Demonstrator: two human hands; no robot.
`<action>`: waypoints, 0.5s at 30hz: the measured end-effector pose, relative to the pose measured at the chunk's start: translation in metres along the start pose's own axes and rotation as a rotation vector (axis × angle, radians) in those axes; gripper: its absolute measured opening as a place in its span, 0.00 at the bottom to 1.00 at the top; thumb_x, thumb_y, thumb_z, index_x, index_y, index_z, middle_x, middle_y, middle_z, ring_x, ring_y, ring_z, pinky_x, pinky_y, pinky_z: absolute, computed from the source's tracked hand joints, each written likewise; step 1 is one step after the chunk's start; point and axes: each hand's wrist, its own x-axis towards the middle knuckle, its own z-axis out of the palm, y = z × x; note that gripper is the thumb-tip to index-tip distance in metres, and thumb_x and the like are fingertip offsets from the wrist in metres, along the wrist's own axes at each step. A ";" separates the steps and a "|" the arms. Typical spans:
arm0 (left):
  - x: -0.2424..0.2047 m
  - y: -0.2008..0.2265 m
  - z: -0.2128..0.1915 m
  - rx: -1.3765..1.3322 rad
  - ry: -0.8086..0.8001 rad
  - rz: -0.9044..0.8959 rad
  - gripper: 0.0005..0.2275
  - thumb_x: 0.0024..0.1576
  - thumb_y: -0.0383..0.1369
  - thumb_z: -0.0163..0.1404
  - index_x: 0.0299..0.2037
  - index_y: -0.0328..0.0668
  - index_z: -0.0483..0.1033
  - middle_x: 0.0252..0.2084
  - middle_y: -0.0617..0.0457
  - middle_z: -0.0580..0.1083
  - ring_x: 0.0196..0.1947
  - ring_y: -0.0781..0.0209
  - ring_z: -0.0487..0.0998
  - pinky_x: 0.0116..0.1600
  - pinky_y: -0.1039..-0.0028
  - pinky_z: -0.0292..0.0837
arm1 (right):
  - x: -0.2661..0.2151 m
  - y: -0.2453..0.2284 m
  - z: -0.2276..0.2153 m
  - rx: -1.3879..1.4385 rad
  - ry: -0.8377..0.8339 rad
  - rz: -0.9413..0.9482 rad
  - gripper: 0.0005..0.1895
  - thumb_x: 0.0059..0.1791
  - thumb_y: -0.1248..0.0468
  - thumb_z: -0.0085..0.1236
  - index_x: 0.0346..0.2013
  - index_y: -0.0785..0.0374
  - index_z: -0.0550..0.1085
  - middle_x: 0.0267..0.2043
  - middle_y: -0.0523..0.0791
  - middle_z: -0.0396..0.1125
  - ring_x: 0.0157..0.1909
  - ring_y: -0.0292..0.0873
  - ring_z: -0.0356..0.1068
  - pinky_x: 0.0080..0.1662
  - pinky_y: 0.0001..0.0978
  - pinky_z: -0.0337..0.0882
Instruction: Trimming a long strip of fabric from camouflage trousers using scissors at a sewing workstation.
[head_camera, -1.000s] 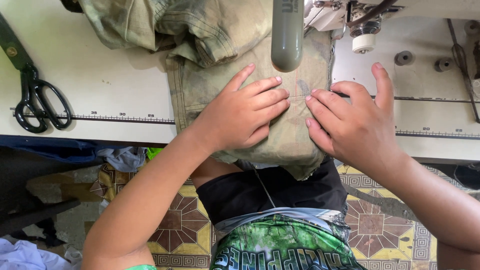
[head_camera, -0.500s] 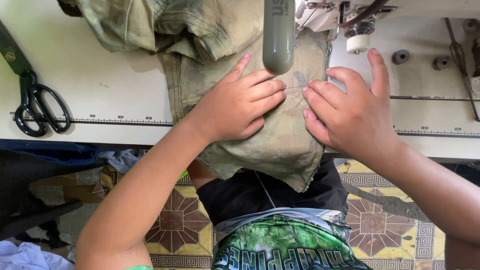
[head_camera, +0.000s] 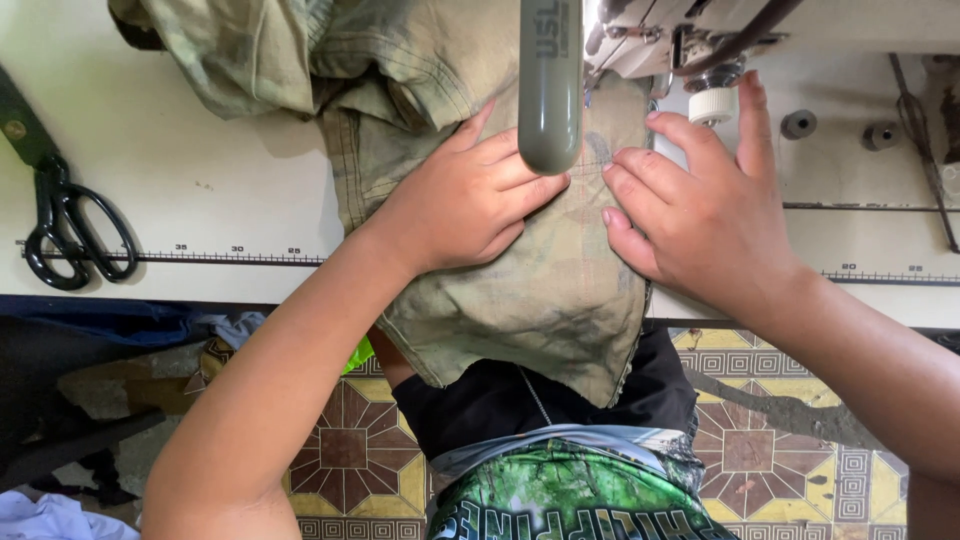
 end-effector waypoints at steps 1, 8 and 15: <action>0.000 -0.001 0.000 0.003 0.001 0.000 0.23 0.52 0.31 0.59 0.61 0.40 0.75 0.64 0.52 0.73 0.67 0.48 0.67 0.71 0.39 0.53 | 0.001 0.001 0.001 -0.001 0.003 -0.001 0.11 0.58 0.53 0.64 0.47 0.56 0.84 0.48 0.37 0.76 0.61 0.50 0.74 0.73 0.73 0.51; 0.008 -0.004 -0.003 0.051 0.128 0.027 0.11 0.60 0.27 0.51 0.52 0.42 0.78 0.54 0.51 0.76 0.57 0.49 0.73 0.59 0.57 0.69 | -0.001 0.006 0.011 -0.016 -0.008 0.018 0.11 0.58 0.54 0.63 0.49 0.54 0.84 0.50 0.36 0.76 0.62 0.49 0.75 0.74 0.72 0.48; 0.013 -0.013 -0.002 0.039 0.159 0.023 0.01 0.58 0.27 0.52 0.38 0.42 0.76 0.41 0.52 0.75 0.49 0.49 0.73 0.46 0.61 0.73 | 0.007 0.012 0.015 -0.082 -0.001 0.016 0.11 0.56 0.52 0.62 0.48 0.51 0.83 0.48 0.34 0.74 0.64 0.48 0.76 0.68 0.67 0.57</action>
